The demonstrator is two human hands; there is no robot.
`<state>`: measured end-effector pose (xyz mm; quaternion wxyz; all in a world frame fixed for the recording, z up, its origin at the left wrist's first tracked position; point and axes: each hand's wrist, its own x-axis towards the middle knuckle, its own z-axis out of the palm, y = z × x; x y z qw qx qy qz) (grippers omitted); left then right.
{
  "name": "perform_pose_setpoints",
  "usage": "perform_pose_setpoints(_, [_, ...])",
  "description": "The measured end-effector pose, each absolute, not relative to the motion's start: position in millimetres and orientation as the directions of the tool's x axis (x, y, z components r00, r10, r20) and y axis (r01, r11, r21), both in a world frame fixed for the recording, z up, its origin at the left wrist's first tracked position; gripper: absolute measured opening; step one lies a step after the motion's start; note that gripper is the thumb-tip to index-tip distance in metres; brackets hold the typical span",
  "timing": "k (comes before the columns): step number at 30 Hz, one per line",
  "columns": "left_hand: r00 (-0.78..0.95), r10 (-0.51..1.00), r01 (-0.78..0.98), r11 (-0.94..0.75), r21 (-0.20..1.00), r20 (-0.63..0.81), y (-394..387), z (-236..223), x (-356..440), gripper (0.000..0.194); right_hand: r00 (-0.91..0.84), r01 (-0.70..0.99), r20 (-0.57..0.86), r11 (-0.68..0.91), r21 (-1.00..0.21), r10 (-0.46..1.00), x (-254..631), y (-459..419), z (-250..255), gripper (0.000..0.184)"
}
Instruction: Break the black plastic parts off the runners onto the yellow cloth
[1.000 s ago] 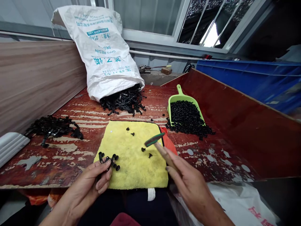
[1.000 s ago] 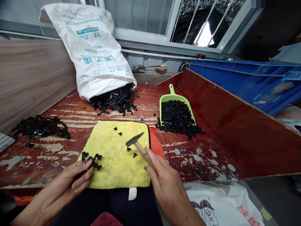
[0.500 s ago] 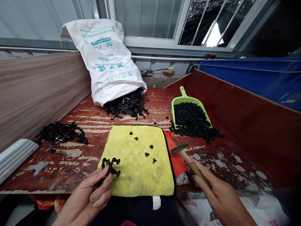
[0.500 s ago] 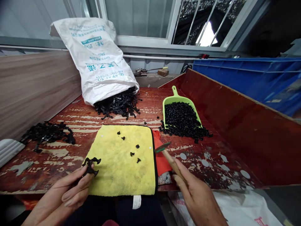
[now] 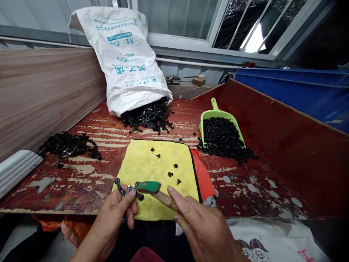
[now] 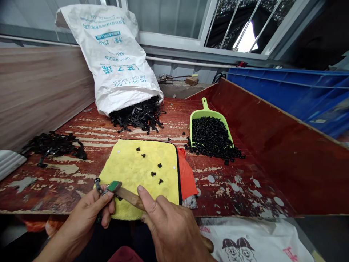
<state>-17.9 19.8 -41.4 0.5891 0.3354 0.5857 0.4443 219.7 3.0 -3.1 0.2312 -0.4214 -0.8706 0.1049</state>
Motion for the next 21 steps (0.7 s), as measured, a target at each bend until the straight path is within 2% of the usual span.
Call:
perform_pose_setpoints(4, [-0.087, 0.917, -0.127, 0.378, 0.917, -0.39, 21.2, -44.8, -16.8, 0.042, -0.56, 0.758, 0.218, 0.6, -0.255, 0.8, 211.4, 7.0, -13.0, 0.049])
perform_pose_setpoints(10, [-0.098, 0.918, -0.138, 0.371, 0.918, -0.385, 19.9, -50.1, -17.0, 0.042, -0.54, 0.697, 0.262, 0.599, -0.393, 0.8, 216.8, 4.4, -5.9, 0.055])
perform_pose_setpoints(13, [-0.085, 0.919, -0.148, 0.371, 0.917, -0.386, 21.7, -49.8, -17.4, 0.046, -0.537, 0.702, 0.229, 0.58, -0.412, 0.812, 213.1, 2.8, -12.4, 0.053])
perform_pose_setpoints(16, [-0.083, 0.913, -0.166, 0.381, 0.909, -0.398, 22.9, -48.6, -17.2, 0.044, -0.534, 0.66, 0.216, 0.562, -0.499, 0.818, 213.4, 4.2, -15.1, 0.055])
perform_pose_setpoints(18, [-0.087, 0.905, -0.173, 0.397, 0.901, -0.416, 22.3, -47.9, -17.5, 0.041, -0.462, 0.667, 0.234, 0.51, -0.544, 0.855, 223.0, 7.6, -10.4, 0.055])
perform_pose_setpoints(21, [-0.055, 0.899, -0.158, 0.421, 0.893, -0.434, 19.8, -47.4, -20.8, 0.042, -0.28, 0.786, 0.253, 0.372, -0.493, 0.926, 257.0, 16.0, -1.5, 0.047])
